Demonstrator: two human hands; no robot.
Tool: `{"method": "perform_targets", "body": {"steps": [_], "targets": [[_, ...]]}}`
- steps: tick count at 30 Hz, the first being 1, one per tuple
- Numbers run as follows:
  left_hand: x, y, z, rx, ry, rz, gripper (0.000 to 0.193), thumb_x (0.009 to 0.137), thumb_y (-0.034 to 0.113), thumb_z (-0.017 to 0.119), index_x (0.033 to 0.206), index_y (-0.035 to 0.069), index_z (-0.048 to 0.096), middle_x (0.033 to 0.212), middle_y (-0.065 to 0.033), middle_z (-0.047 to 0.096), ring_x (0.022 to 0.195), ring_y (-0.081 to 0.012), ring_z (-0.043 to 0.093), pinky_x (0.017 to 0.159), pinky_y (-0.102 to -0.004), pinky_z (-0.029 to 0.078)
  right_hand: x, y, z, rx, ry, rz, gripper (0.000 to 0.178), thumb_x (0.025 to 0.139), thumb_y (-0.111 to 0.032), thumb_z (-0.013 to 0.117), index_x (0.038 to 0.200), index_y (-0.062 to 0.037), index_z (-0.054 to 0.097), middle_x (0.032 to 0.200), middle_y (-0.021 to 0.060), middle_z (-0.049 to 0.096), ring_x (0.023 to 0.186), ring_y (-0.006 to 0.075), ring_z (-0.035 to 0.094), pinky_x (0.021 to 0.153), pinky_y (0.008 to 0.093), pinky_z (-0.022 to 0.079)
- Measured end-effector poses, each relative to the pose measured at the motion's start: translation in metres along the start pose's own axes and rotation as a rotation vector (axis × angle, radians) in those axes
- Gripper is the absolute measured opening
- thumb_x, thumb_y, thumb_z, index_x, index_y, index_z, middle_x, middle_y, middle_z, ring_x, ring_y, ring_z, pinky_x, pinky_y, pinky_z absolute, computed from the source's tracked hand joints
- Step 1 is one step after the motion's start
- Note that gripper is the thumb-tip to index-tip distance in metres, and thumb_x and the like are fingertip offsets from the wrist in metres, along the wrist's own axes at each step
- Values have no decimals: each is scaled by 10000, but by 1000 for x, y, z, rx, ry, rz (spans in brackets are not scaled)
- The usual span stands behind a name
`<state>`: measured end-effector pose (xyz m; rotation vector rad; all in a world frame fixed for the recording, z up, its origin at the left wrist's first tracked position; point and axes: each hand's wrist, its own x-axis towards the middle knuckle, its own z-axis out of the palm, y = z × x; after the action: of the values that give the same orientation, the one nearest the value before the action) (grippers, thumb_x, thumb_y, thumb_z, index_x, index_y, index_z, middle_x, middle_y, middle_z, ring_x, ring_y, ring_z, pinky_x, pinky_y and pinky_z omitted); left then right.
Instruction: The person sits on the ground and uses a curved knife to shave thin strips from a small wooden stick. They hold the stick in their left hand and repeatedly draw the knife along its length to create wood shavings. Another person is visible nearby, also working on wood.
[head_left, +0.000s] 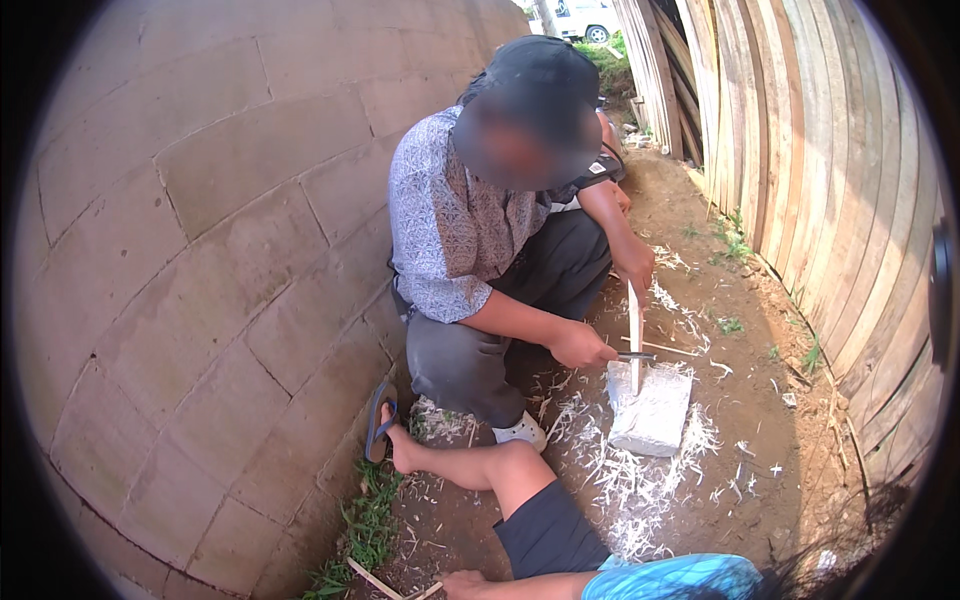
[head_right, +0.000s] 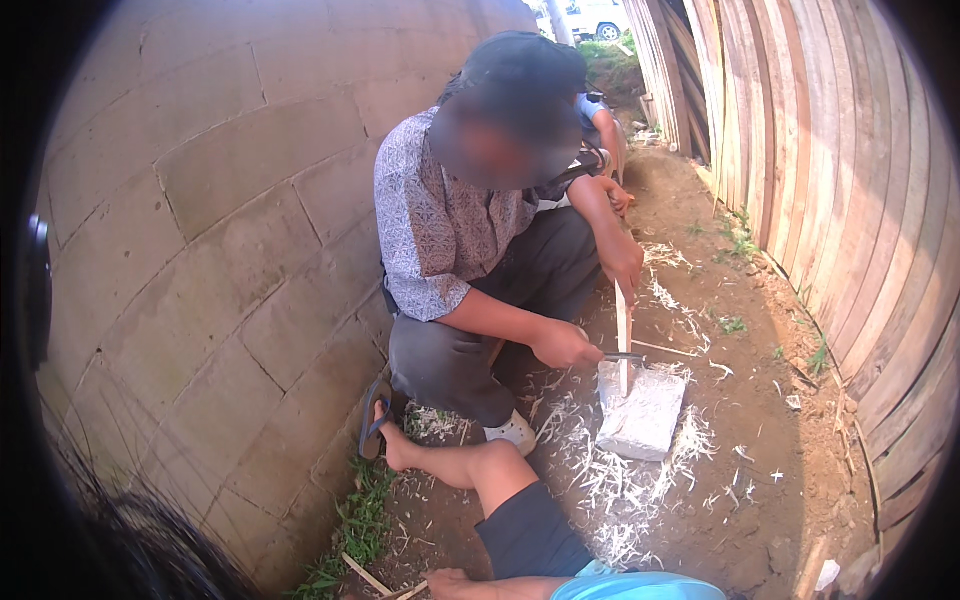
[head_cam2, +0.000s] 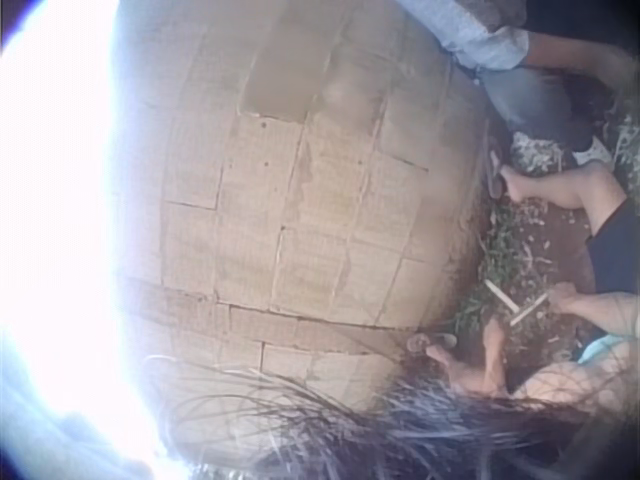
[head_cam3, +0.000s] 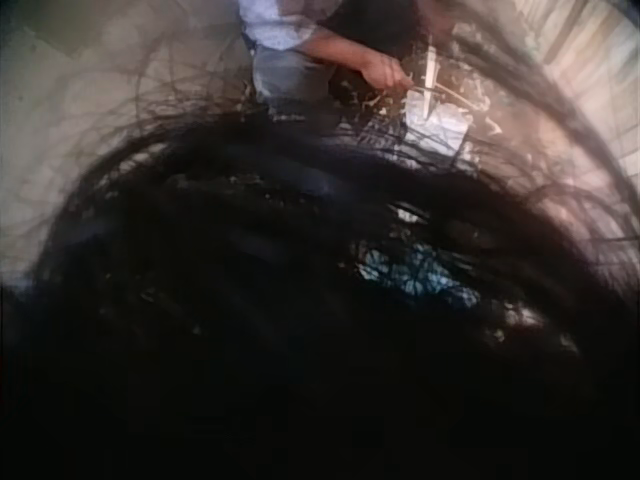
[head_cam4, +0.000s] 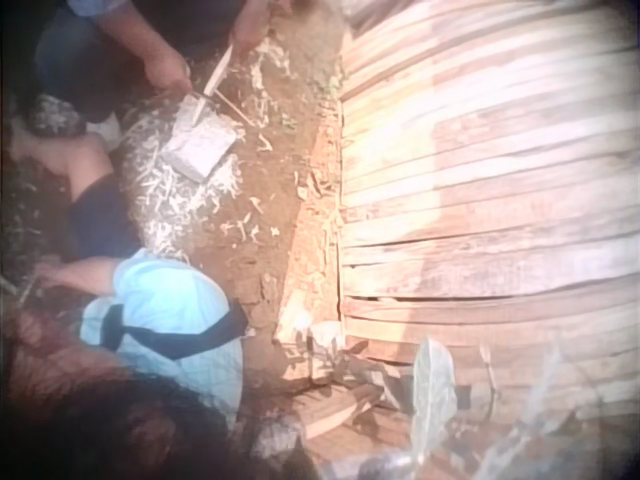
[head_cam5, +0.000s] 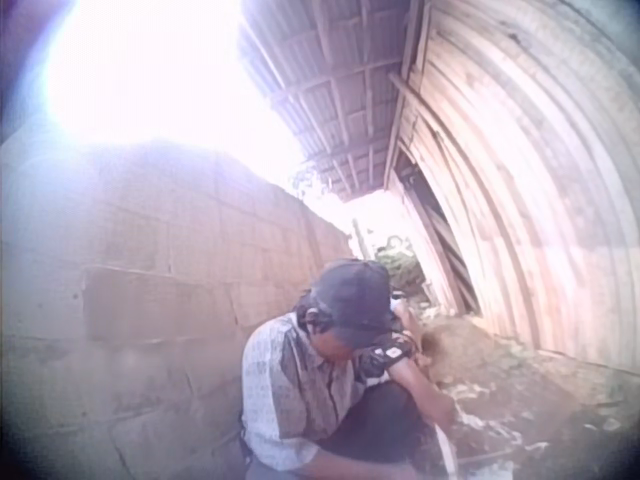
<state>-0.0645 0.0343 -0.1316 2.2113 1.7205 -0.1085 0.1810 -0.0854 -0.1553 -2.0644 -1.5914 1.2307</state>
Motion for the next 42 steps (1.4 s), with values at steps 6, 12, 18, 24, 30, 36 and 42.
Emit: {"method": "perform_targets", "body": {"steps": [6, 12, 18, 24, 30, 36, 42], "targets": [[-1, 35, -12, -46, 40, -186, 256, 742, 280, 698, 859, 53, 706, 864, -200, 683, 868, -361, 665, 774, -447, 521, 3, 3, 10, -3, 16, 1, 294, 813, -112, 533, 1042, 19, 663, 1046, 207, 674, 1016, 347, 653, 819, 470, 534], [-26, 59, -33, -156, 186, -11, 167, 759, 212, 653, 842, 69, 676, 816, -216, 665, 820, -416, 641, 722, -497, 505, 9, 1, 8, 9, 102, 61, 329, 822, -136, 524, 1120, -63, 643, 1068, 188, 668, 1019, 352, 644, 844, 467, 530], [-21, 53, -32, -114, 71, -94, 187, 812, 196, 592, 949, 75, 633, 898, -229, 666, 886, -420, 638, 776, -518, 497, 20, -13, 11, 4, 6, 82, 423, 949, -343, 443, 1220, -38, 556, 1123, 227, 629, 1051, 395, 603, 898, 490, 477], [-33, 50, -31, -174, 64, -162, 222, 802, 190, 613, 947, 22, 621, 901, -234, 667, 881, -408, 648, 775, -503, 507, -11, -50, -2, 371, 456, -355, 370, 983, -307, 439, 1232, -35, 463, 1029, 263, 622, 957, 442, 607, 826, 513, 459], [-26, 58, -31, -175, 19, -162, 246, 807, 194, 619, 969, 9, 617, 916, -240, 665, 886, -410, 649, 782, -502, 511, 14, 2, 36, -422, -212, 205, 447, 939, -317, 498, 1213, 35, 485, 1067, 240, 645, 1030, 383, 623, 863, 468, 491], [-26, 67, -31, -168, -27, -147, 240, 828, 203, 616, 970, 10, 625, 920, -242, 666, 884, -402, 653, 785, -496, 512, 14, -16, 16, -318, -145, 186, 405, 925, -314, 495, 1165, 9, 537, 1094, 239, 641, 1054, 386, 612, 897, 473, 471], [-25, 53, -46, -227, 64, -153, 242, 805, 286, 673, 874, 54, 671, 823, -200, 672, 839, -378, 650, 735, -490, 496, 13, -22, 11, -272, -128, 208, 406, 924, -330, 482, 1175, -18, 551, 1110, 233, 638, 1079, 383, 599, 909, 481, 461]]}}
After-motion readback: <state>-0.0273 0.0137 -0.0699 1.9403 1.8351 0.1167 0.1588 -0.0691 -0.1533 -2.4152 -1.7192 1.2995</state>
